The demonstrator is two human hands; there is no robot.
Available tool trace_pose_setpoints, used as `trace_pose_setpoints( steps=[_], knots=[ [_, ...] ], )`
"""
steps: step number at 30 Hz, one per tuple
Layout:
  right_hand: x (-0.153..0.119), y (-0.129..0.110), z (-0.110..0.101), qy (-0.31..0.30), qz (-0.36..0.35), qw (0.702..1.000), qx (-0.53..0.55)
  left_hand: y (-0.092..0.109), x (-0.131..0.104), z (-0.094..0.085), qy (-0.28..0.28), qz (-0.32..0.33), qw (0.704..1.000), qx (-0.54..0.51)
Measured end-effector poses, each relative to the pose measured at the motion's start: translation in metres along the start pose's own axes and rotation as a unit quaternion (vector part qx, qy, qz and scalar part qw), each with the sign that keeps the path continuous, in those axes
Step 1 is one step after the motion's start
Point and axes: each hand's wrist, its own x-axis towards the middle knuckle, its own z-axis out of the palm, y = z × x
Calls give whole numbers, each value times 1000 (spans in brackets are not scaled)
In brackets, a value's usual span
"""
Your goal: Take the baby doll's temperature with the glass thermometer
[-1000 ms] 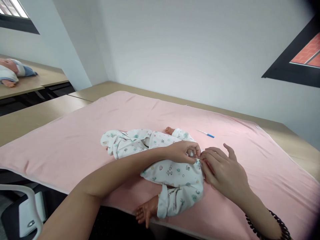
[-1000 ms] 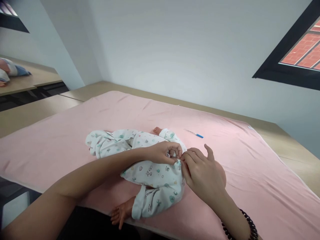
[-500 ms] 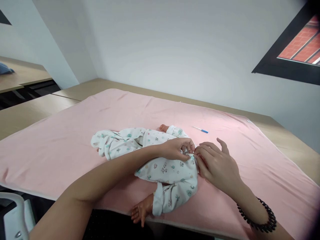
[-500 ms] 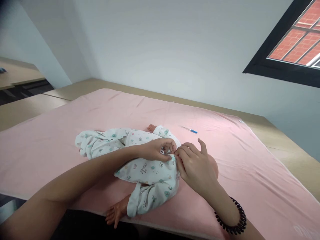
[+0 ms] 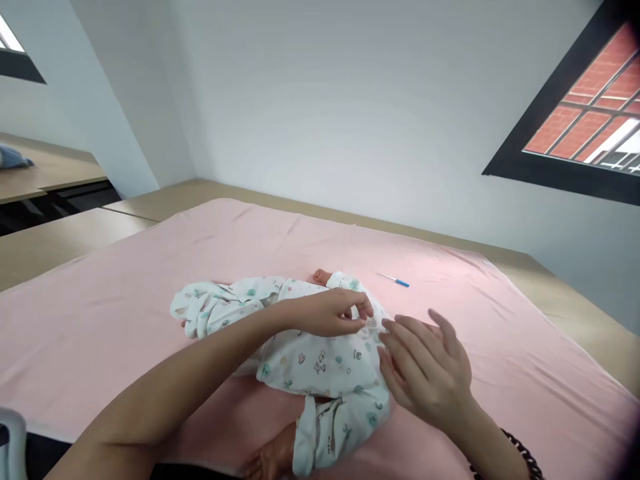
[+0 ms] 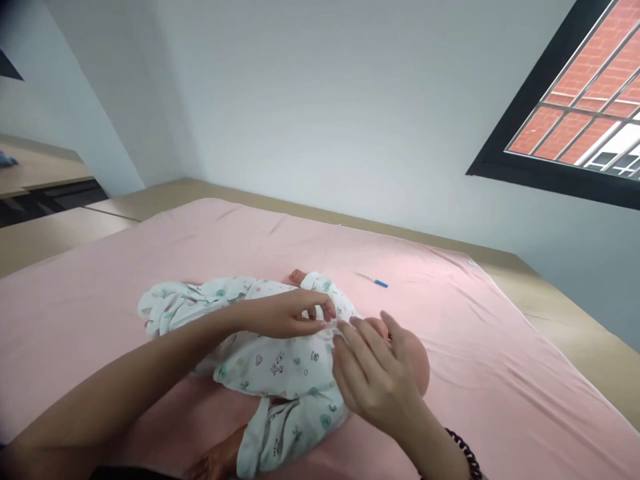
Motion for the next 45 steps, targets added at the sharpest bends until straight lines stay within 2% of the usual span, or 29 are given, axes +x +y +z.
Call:
trace_pose_setpoints(
  steps=[2,5,9,15,20,27,33,39,45],
  knots=[
    [-2,-12,2,-11,-13,999,37,5,-8,-9,-3,-31,998,49],
    [-5,-28,10,-60,0,994,95,7,-14,-15,-21,-65,992,105],
    [-8,-37,20,-99,30,985,135,5,-13,-12,-42,-46,990,127],
    [-11,-42,21,-88,17,990,112,8,-12,-9,-24,9,990,139],
    [-16,-45,25,-90,12,991,96,11,-14,-11,-23,12,990,137],
    [-21,-45,29,-88,7,993,76,2,-14,-15,-18,-7,996,86],
    [-19,-46,28,-102,12,993,61,-6,-14,-23,-50,10,998,42],
    [-16,-46,29,-113,23,991,61,-5,-13,-26,-73,-3,997,28],
    [-16,-47,28,-120,26,991,57,-3,-14,-29,-77,25,995,52]
  ],
)
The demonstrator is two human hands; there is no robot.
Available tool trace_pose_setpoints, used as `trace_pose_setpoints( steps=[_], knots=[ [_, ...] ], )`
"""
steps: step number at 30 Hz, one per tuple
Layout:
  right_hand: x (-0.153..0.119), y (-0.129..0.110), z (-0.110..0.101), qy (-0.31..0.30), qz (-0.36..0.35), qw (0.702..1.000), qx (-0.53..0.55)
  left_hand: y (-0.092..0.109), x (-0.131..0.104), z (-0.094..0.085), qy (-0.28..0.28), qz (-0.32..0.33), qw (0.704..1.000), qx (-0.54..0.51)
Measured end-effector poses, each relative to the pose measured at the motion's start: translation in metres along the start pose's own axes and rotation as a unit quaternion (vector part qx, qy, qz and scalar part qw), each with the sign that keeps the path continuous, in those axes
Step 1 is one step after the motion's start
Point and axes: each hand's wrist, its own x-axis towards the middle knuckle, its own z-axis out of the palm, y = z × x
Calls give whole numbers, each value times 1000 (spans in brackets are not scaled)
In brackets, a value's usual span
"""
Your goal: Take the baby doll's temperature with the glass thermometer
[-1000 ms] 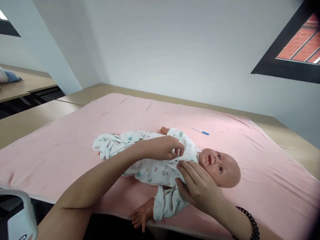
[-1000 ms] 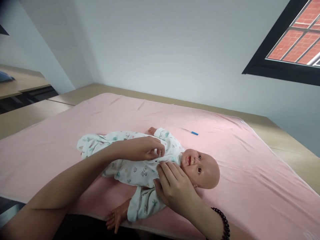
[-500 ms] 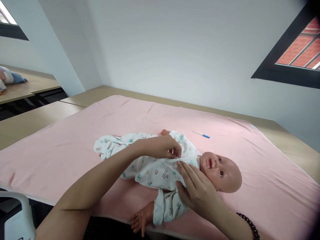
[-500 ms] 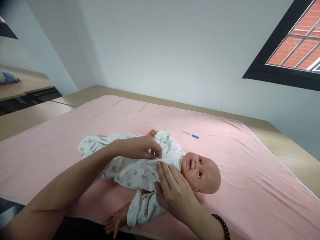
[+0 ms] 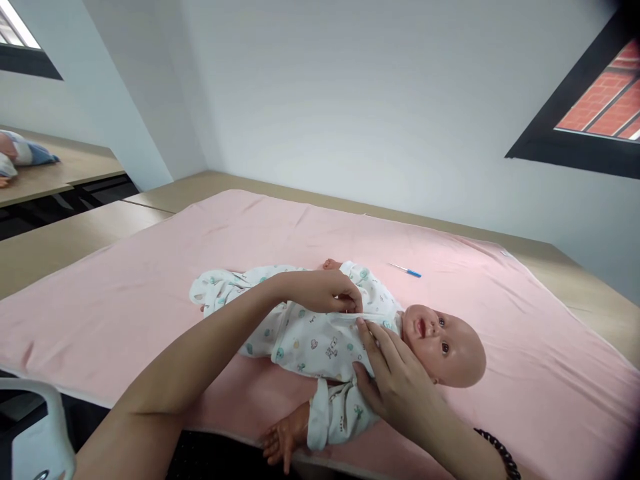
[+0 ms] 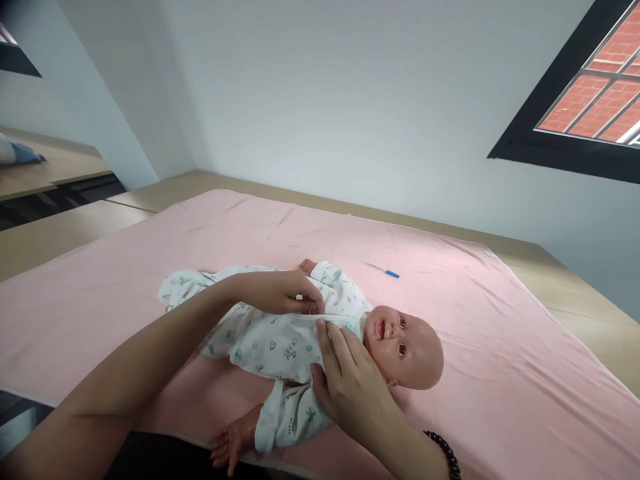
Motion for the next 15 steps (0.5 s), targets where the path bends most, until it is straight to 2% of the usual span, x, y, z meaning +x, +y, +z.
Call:
trace_pose_setpoints(
  steps=[6,15],
  knots=[
    [0,-1,0,-6,6,1000,-5,-1,1,3,-24,-34,998,-41],
    [-4,-1,7,-10,10,1000,-4,-3,4,5,-24,-44,999,-3]
  ],
)
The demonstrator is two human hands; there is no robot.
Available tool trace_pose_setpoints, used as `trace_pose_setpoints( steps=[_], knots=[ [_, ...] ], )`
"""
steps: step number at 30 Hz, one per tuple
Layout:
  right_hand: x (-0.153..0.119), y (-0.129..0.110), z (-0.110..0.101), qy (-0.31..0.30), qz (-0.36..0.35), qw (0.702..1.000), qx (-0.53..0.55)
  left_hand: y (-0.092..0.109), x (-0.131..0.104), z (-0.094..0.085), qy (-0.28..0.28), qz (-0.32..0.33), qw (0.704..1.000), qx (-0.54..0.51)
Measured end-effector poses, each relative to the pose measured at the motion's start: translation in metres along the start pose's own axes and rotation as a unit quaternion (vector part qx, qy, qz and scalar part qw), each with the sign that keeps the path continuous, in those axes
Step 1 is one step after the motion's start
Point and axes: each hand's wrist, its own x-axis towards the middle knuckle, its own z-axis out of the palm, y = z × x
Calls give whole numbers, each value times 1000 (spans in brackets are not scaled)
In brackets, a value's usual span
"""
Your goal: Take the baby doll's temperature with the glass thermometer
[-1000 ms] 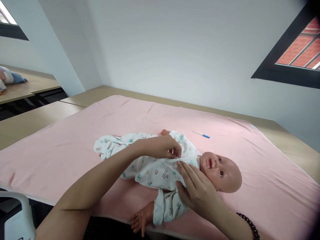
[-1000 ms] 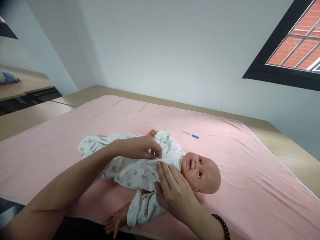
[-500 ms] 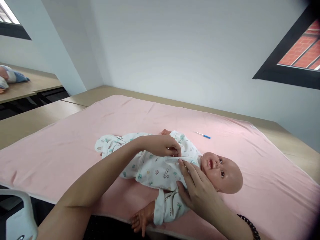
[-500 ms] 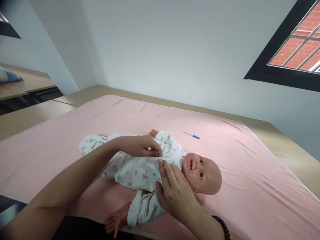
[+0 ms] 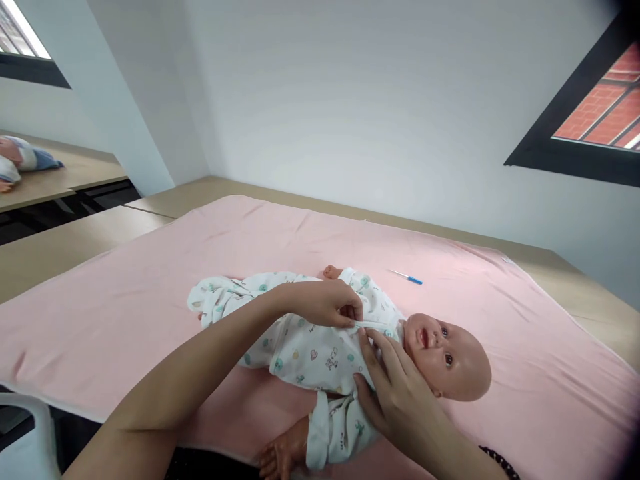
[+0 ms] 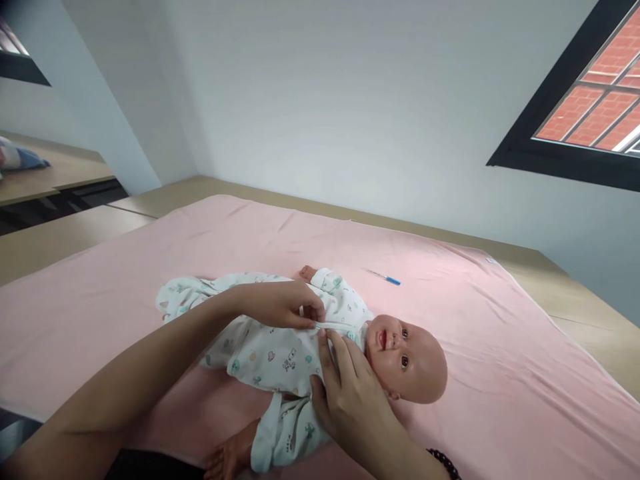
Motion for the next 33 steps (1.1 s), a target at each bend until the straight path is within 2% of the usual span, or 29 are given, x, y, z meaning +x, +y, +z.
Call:
trace_pose_setpoints(
  steps=[5,11,18,25,33],
  knots=[
    [1,-1,-5,1,0,1000,9,5,-1,0,4,12,999,29],
    [1,-1,-6,2,7,1000,15,10,-1,0,-11,-21,999,47],
    [2,-2,-6,16,7,1000,21,12,0,0,-3,-32,998,50],
    [0,0,-5,7,11,1000,20,12,-1,-1,-13,-6,998,64],
    [-1,-1,-4,-9,19,999,33,10,-2,-5,-39,0,999,4]
  ],
)
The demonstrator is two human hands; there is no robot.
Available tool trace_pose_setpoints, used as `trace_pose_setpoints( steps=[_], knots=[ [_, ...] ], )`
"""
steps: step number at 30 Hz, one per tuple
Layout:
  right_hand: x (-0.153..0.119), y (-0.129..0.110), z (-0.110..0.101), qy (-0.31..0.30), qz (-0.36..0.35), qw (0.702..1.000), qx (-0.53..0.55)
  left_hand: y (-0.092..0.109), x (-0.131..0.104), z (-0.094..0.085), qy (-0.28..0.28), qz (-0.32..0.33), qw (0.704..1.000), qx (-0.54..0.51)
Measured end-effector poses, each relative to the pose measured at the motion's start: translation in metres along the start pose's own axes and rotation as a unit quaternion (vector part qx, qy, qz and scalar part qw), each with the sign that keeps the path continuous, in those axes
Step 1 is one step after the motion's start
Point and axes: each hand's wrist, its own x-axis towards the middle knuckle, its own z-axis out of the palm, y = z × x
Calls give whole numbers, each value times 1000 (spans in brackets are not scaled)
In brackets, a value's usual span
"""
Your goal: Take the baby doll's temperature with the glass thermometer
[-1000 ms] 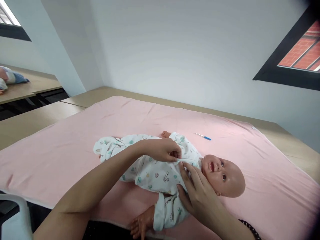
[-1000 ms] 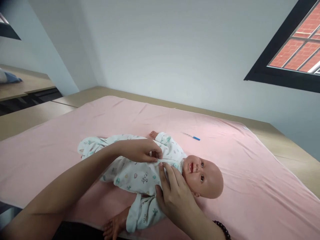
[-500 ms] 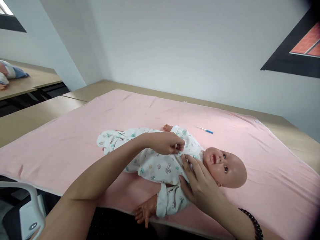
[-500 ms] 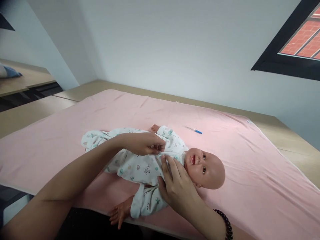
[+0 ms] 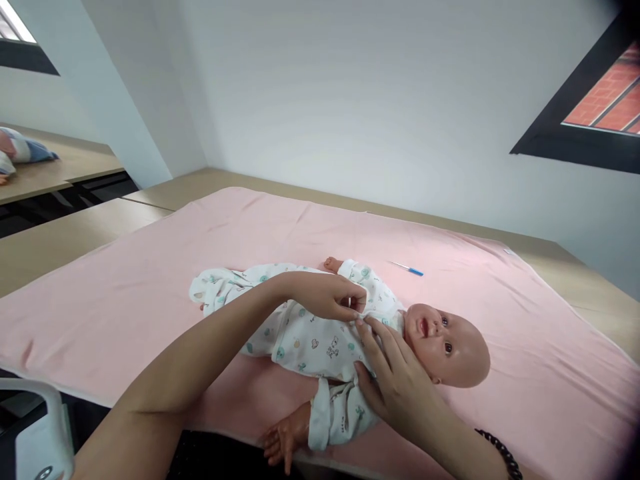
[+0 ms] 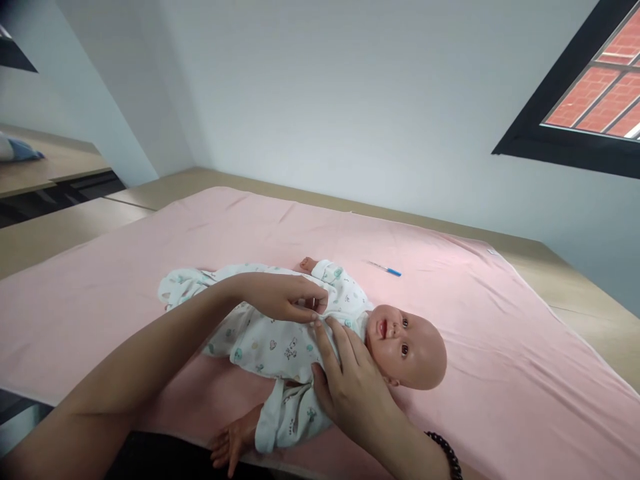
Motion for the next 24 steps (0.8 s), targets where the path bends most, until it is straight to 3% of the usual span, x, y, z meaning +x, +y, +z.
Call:
trace_pose_setpoints(
  steps=[9,17,24],
  knots=[
    [2,1,0,-2,-18,1000,-2,4,1,4,11,-63,998,17],
    [0,1,1,-16,-10,1000,6,12,2,10,65,-124,987,78],
    [-2,1,3,-32,0,1000,-1,13,-14,1,69,-146,982,95]
  ],
)
